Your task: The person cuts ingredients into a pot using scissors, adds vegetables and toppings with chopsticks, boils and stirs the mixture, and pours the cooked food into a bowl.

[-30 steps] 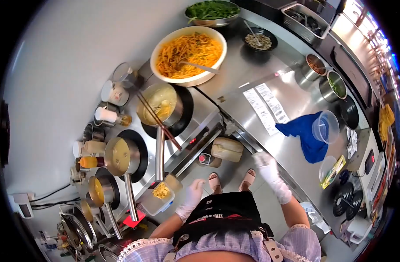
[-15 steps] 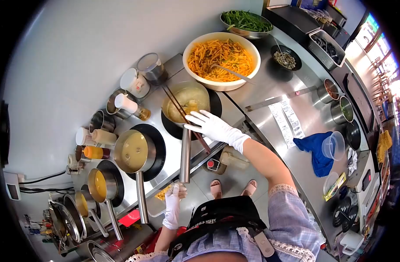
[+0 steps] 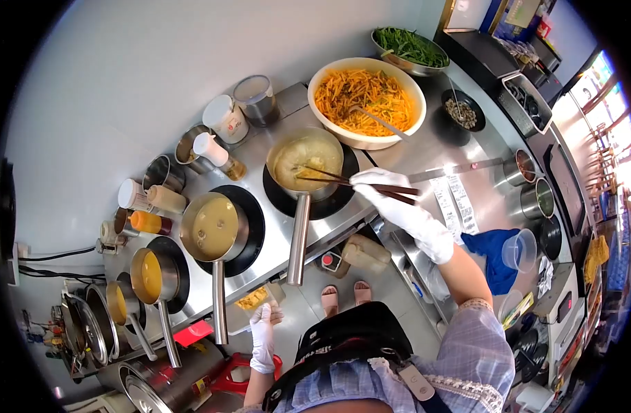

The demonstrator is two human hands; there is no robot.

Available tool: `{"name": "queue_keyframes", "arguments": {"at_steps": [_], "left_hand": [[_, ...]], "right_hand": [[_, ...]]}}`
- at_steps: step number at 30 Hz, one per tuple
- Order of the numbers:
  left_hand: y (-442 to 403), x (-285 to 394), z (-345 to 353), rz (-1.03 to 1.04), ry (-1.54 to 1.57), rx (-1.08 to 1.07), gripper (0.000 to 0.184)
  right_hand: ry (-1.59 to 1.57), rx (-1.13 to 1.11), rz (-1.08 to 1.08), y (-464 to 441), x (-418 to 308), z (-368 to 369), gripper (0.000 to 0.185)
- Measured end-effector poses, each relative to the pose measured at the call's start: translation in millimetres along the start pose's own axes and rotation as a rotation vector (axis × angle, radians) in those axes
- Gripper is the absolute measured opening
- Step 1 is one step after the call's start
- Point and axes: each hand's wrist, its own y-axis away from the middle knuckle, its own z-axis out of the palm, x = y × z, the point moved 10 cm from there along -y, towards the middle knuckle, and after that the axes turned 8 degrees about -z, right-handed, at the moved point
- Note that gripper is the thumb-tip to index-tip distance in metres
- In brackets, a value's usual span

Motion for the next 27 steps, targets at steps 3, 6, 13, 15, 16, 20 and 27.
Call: {"name": "queue_keyframes", "arguments": {"at_steps": [3, 6, 13, 15, 16, 20, 27], "left_hand": [[10.8, 15.1, 12.0, 0.027, 0.069, 0.020, 0.028], [20.8, 37.9, 21.7, 0.108, 0.065, 0.068, 0.028], [44.5, 112.2, 31.9, 0.404, 0.022, 0.258, 0.026], [44.5, 134.5, 39.2, 0.452, 0.010, 0.275, 0.025], [43.0, 146.4, 44.8, 0.478, 0.011, 0.257, 0.024], [10.8, 175.9, 61.0, 0.482, -0.068, 0.208, 0.024], [-29.4, 221.8, 103.1, 0.539, -0.103, 0.072, 0.021]], "right_hand": [[-0.059, 0.043, -0.037, -20.7, 31.3, 16.3, 0.014], [-0.062, 0.105, -0.058, -33.9, 40.9, -3.9, 0.013], [-0.031, 0.133, -0.043, -16.1, 1.6, -89.1, 0.013], [-0.184, 0.285, 0.104, 5.5, 23.0, -111.7, 0.017], [-0.345, 0.391, 0.218, 17.0, 42.1, -117.7, 0.018], [-0.541, 0.606, 0.439, 63.1, 107.2, -122.7, 0.021], [-0.734, 0.876, 0.433, 78.5, 124.0, -160.1, 0.018]]}}
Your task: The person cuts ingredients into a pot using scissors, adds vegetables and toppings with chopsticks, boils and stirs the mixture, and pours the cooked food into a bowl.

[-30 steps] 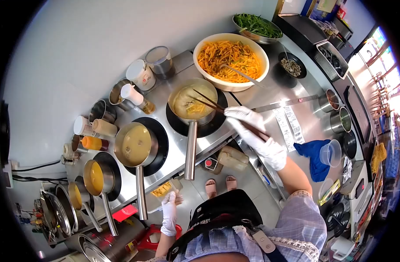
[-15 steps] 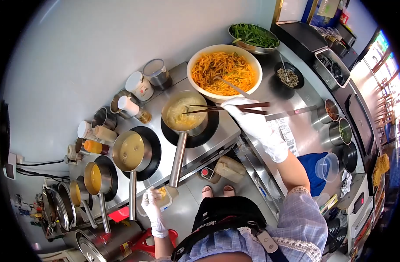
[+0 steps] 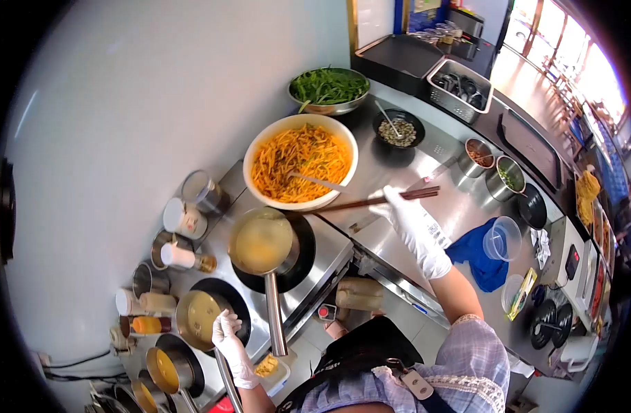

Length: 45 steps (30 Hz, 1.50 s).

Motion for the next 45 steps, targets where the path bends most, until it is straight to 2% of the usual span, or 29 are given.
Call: {"name": "queue_keyframes", "arguments": {"at_steps": [2, 3, 6, 7, 9, 13, 15, 16, 19, 20, 21, 23, 24, 27, 29, 30, 31, 32, 35, 36, 40, 42, 45], "left_hand": [[-11.3, 5.6, 5.4, 0.008, -0.019, -0.011, 0.021], [-17.0, 9.4, 8.2, 0.035, -0.025, -0.023, 0.021], [-26.8, 24.5, 20.0, 0.059, -0.013, -0.014, 0.021], [-27.9, 31.9, 25.7, 0.056, -0.013, -0.004, 0.020], [-30.4, 48.2, 40.8, 0.054, -0.012, -0.004, 0.020], [-36.0, 92.0, 85.9, 0.216, -0.093, -0.030, 0.023], [-38.4, 116.0, 117.6, 0.256, -0.245, -0.035, 0.025], [-38.8, 127.5, 138.2, 0.256, -0.243, -0.055, 0.025], [-49.8, 152.0, 205.7, 0.259, -0.260, -0.150, 0.023], [-55.8, 157.6, 229.8, 0.260, -0.269, -0.197, 0.023], [-62.7, 162.3, 254.5, 0.261, -0.276, -0.245, 0.022], [-77.7, 176.9, 308.0, 0.298, -0.265, -0.349, 0.022], [-85.9, 185.4, 333.4, 0.311, -0.247, -0.378, 0.022], [-122.4, 199.8, 413.0, 0.315, -0.170, -0.450, 0.022], [-151.1, 205.0, 465.5, 0.349, -0.194, -0.469, 0.023], [-170.0, 201.0, 487.9, 0.331, -0.163, -0.455, 0.023], [-187.0, 195.7, 510.1, 0.312, -0.131, -0.444, 0.023], [-198.7, 191.8, 530.2, 0.310, -0.135, -0.445, 0.023], [-227.3, 182.4, 573.6, 0.269, -0.127, -0.397, 0.022], [-233.8, 180.3, 586.1, 0.272, -0.138, -0.395, 0.021], [-251.7, 182.4, 619.6, 0.321, -0.198, -0.350, 0.020], [-265.7, 181.5, 632.8, 0.360, -0.235, -0.328, 0.021], [-282.9, 185.7, 647.8, 0.408, -0.263, -0.272, 0.022]], "right_hand": [[0.020, 0.048, -0.089, -22.5, -41.9, -3.7, 0.021], [0.043, 0.007, -0.288, -36.9, -77.3, 4.3, 0.022], [0.196, -0.029, -0.591, -90.8, -140.4, 18.1, 0.020], [0.213, 0.022, -0.611, -110.2, -150.5, 23.0, 0.019], [0.566, 0.084, -0.766, -160.3, -164.0, 27.8, 0.018], [0.537, 0.004, -0.811, -265.2, -143.2, 35.1, 0.013], [0.476, -0.035, -0.773, -299.9, -130.8, 37.3, 0.011], [0.414, -0.026, -0.642, -320.4, -117.8, 31.0, 0.010], [0.332, -0.015, -0.531, -368.2, -93.6, 14.7, 0.011], [0.189, 0.017, -0.460, -368.5, -91.2, 8.6, 0.014], [0.187, 0.018, -0.455, -367.7, -91.1, 1.9, 0.014], [0.120, -0.048, -0.503, -360.0, -97.3, -2.7, 0.016], [0.224, -0.049, -0.503, -346.9, -102.1, -5.6, 0.017], [0.276, -0.161, -0.558, -320.1, -116.3, -7.2, 0.008], [0.379, -0.296, -0.830, -297.6, -138.9, 2.1, 0.007], [0.343, -0.279, -0.752, -298.0, -134.7, -2.3, 0.004], [0.446, -0.305, -0.840, -298.0, -136.5, -3.6, 0.004], [0.474, -0.303, -0.816, -304.3, -137.0, -4.8, 0.006], [0.511, -0.252, -0.680, -331.7, -127.0, -8.6, 0.010], [0.514, -0.239, -0.576, -347.8, -114.5, -12.5, 0.012], [0.374, -0.188, -0.551, -390.3, -88.0, -18.7, 0.011], [0.210, -0.099, -0.430, -401.0, -85.8, -30.2, 0.009], [0.118, -0.148, -0.461, -379.2, -101.0, -32.6, 0.008]]}}
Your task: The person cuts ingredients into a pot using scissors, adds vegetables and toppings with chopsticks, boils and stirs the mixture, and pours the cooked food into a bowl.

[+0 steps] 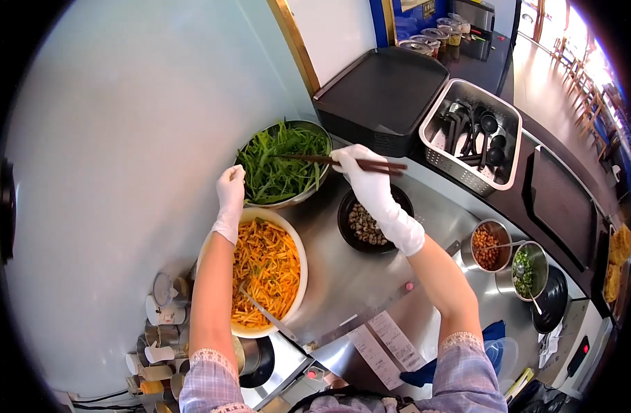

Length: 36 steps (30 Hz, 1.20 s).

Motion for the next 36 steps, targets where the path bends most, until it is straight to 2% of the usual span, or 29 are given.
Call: {"name": "queue_keyframes", "arguments": {"at_steps": [1, 2, 4, 5, 8, 9, 13, 15, 18, 26, 28, 29, 32, 36], "left_hand": [[-4.4, -4.4, 4.8, -0.072, 0.050, -0.030, 0.031], [-7.3, -4.1, 9.8, -0.076, 0.050, -0.033, 0.031], [-12.1, -8.0, 19.4, -0.124, 0.128, -0.039, 0.045], [-8.5, -12.2, 22.9, -0.253, 0.116, -0.043, 0.055], [-16.1, -24.9, 35.4, -0.311, 0.179, -0.101, 0.049], [-14.9, -21.0, 39.6, -0.272, 0.217, -0.155, 0.039], [-17.4, -29.6, 41.1, -0.360, 0.157, -0.185, 0.025], [-22.6, -27.9, 36.7, -0.287, 0.179, -0.164, 0.016], [-30.6, -17.3, 22.1, -0.202, 0.255, -0.090, 0.012], [-39.4, 67.3, -21.2, 0.072, 0.311, -0.017, 0.014], [-34.9, 100.1, -37.8, 0.283, 0.314, 0.012, 0.014], [-29.9, 111.5, -44.2, 0.324, 0.339, 0.026, 0.012], [-19.8, 134.8, -69.8, 0.361, 0.393, 0.101, 0.014], [-6.3, 152.4, -108.2, 0.366, 0.472, 0.152, 0.016]], "right_hand": [[0.087, -0.121, -0.217, 3.7, -23.1, 7.4, 0.008], [0.157, -0.159, -0.244, 10.2, -31.4, 8.3, 0.008], [0.184, -0.233, -0.279, 20.5, -42.8, 12.7, 0.006], [0.233, -0.280, -0.293, 24.4, -47.0, 15.5, 0.005], [0.324, -0.384, -0.330, 32.5, -58.6, 21.3, 0.006], [0.311, -0.415, -0.315, 34.6, -59.1, 23.1, 0.007], [0.272, -0.446, -0.260, 31.8, -66.8, 19.9, 0.009], [0.222, -0.423, -0.224, 28.0, -72.6, 13.1, 0.011], [0.231, -0.389, -0.284, 23.7, -78.6, 1.5, 0.012], [0.391, -0.276, -0.294, 15.2, -62.0, -14.4, 0.010], [0.416, -0.269, -0.271, 14.9, -61.6, -15.7, 0.011], [0.407, -0.261, -0.271, 14.4, -62.4, -16.9, 0.011], [0.290, -0.201, -0.194, 13.6, -57.8, -22.7, 0.011], [0.328, -0.197, -0.116, 13.2, -64.2, -21.0, 0.014]]}}
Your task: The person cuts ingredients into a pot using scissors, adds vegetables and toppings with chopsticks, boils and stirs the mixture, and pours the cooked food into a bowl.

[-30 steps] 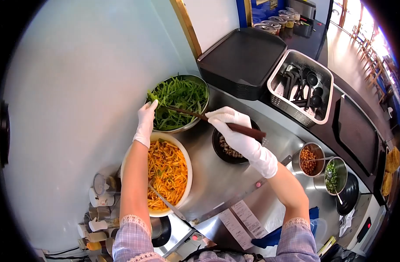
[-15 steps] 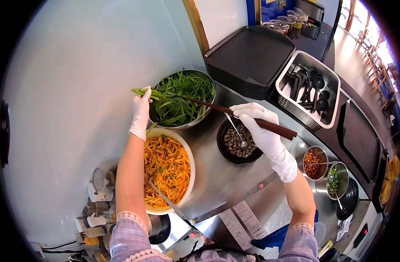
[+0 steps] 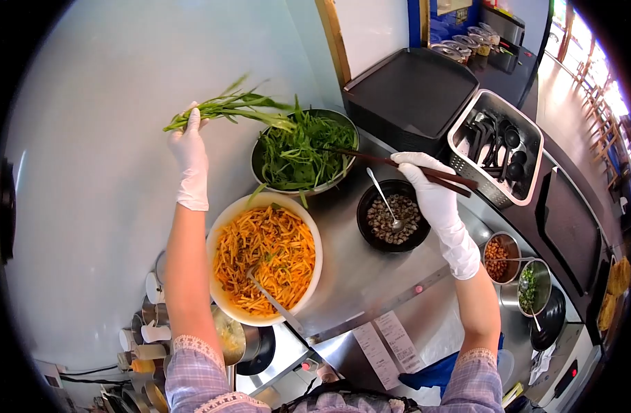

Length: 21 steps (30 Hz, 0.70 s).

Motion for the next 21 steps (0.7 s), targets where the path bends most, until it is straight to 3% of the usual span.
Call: {"name": "queue_keyframes", "arguments": {"at_steps": [6, 8, 12, 16, 18, 21], "left_hand": [[38.8, 51.1, -94.2, -0.088, -0.013, 0.078, 0.022], [68.0, 60.2, -143.0, -0.233, -0.006, 0.084, 0.024], [138.7, 76.8, -263.7, -0.414, -0.039, 0.191, 0.025], [226.4, 56.5, -387.1, -0.736, -0.126, 0.339, 0.026], [262.8, 37.9, -442.6, -0.780, -0.404, 0.210, 0.022], [312.1, 12.1, -470.2, -0.820, -0.328, 0.333, 0.017]], "right_hand": [[0.100, 0.042, 0.000, 4.8, -47.3, -17.8, 0.016], [0.380, 0.013, -0.096, 10.7, -70.5, -25.3, 0.019], [0.338, 0.099, -0.070, 37.0, -88.8, -43.5, 0.027], [0.283, 0.061, -0.101, 70.9, -99.3, -64.4, 0.052], [0.191, 0.151, -0.082, 92.5, -104.9, -72.7, 0.054], [0.110, 0.126, -0.148, 111.7, -122.3, -70.3, 0.055]]}}
